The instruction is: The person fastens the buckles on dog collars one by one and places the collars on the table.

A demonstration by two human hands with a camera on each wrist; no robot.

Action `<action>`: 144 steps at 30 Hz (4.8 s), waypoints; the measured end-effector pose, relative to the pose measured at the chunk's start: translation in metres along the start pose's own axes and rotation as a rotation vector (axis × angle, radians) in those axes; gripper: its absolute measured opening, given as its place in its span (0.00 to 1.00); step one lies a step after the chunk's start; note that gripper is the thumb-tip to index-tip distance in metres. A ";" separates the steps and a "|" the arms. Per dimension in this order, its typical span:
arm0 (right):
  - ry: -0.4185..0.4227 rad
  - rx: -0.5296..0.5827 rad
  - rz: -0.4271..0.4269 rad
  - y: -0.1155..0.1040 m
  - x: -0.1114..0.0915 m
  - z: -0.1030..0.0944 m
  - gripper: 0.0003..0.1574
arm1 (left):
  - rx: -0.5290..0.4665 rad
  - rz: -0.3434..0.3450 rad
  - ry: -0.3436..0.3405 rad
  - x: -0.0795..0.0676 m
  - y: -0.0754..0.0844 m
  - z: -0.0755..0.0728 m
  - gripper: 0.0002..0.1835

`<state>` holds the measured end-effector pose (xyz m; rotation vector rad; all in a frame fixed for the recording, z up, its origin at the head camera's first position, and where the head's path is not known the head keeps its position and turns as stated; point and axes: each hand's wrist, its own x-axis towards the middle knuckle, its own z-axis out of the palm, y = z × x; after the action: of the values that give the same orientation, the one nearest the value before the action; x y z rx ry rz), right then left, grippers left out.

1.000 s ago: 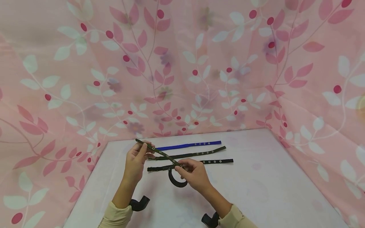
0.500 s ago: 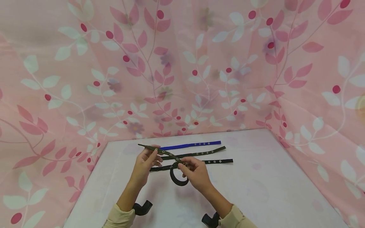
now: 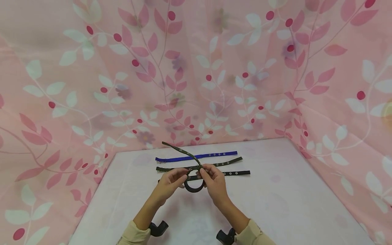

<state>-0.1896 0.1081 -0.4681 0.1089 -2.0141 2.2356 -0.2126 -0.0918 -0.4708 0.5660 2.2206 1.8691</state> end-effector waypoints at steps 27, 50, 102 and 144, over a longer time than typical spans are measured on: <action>-0.093 -0.173 -0.016 0.002 0.006 -0.003 0.23 | -0.044 0.066 -0.007 -0.002 0.004 0.003 0.13; -0.005 -0.088 -0.189 -0.009 0.013 -0.008 0.23 | 0.052 0.027 -0.051 -0.006 -0.003 0.007 0.15; -0.227 -0.448 -0.333 -0.036 -0.009 -0.004 0.08 | 0.207 0.188 0.236 -0.016 0.001 -0.007 0.07; -0.368 -0.440 -0.354 -0.007 -0.003 -0.008 0.08 | 0.211 0.173 0.030 -0.019 0.005 -0.019 0.08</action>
<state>-0.1851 0.1171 -0.4622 0.8073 -2.3825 1.6092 -0.2018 -0.1160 -0.4644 0.7936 2.4792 1.7388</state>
